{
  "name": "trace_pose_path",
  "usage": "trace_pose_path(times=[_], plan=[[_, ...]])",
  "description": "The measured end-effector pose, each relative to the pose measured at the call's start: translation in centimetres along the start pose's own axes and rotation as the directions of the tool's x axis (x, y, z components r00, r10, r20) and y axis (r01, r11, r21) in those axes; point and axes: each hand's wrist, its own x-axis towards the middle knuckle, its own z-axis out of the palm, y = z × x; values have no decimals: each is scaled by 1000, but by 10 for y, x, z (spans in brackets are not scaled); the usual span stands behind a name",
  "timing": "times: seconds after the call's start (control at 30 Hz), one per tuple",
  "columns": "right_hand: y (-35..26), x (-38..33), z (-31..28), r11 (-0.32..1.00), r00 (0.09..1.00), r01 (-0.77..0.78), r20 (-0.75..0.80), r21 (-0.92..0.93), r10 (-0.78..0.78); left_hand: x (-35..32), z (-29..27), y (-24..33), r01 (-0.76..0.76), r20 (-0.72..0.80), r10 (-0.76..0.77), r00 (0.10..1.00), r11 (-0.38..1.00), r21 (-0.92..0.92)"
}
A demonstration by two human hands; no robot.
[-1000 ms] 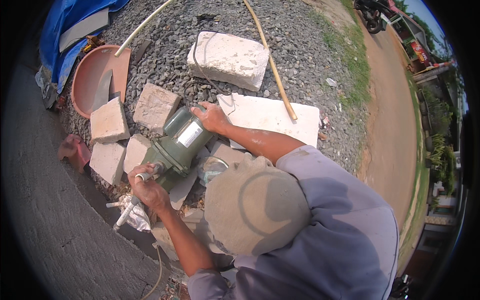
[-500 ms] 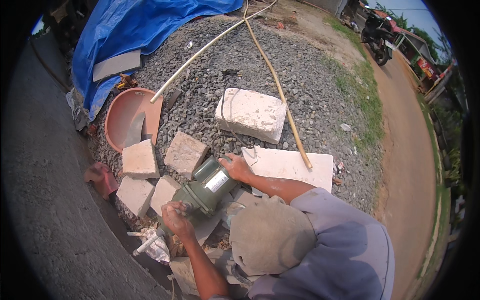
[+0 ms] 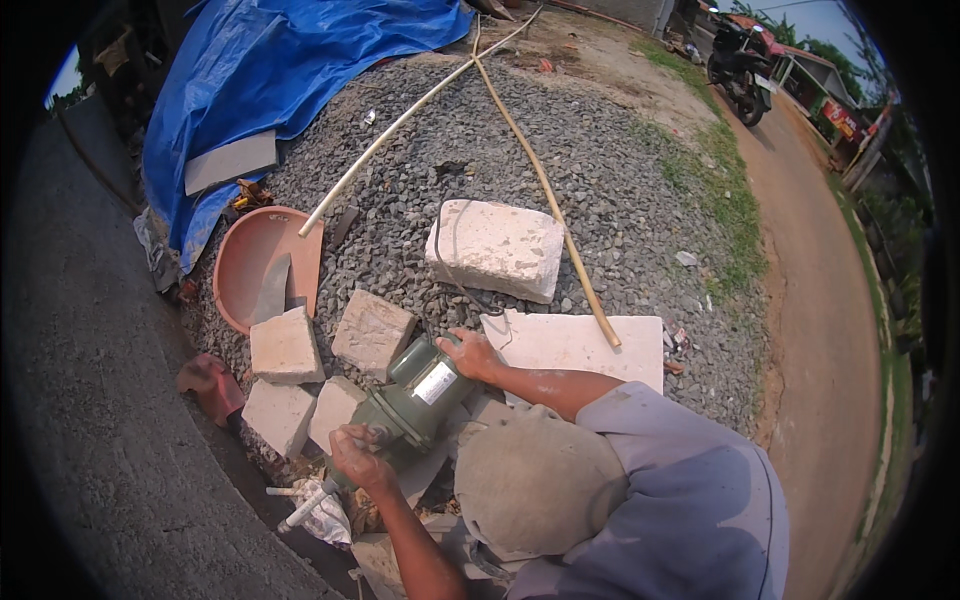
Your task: The person coils a yellow cable and walks across a construction site. They then pick up a green water pump and attach a white PVC pipe to its outlet, securing the connection by hand.
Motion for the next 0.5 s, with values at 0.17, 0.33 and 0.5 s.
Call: trace_pose_path(times=[0.17,0.33,0.5], plan=[[-2,-2,0,1000,1000,15,-18,-1,-15,-1,1,2,49,-50,-49,998,999,-4],[0,-1,0,999,999,32,-23,-19,-32,1,-7,9,86,1,-87,996,989,123],[1,-1,-1,999,999,34,-13,-15,-34,-6,-8,8,-161,-139,183,973,975,155]])
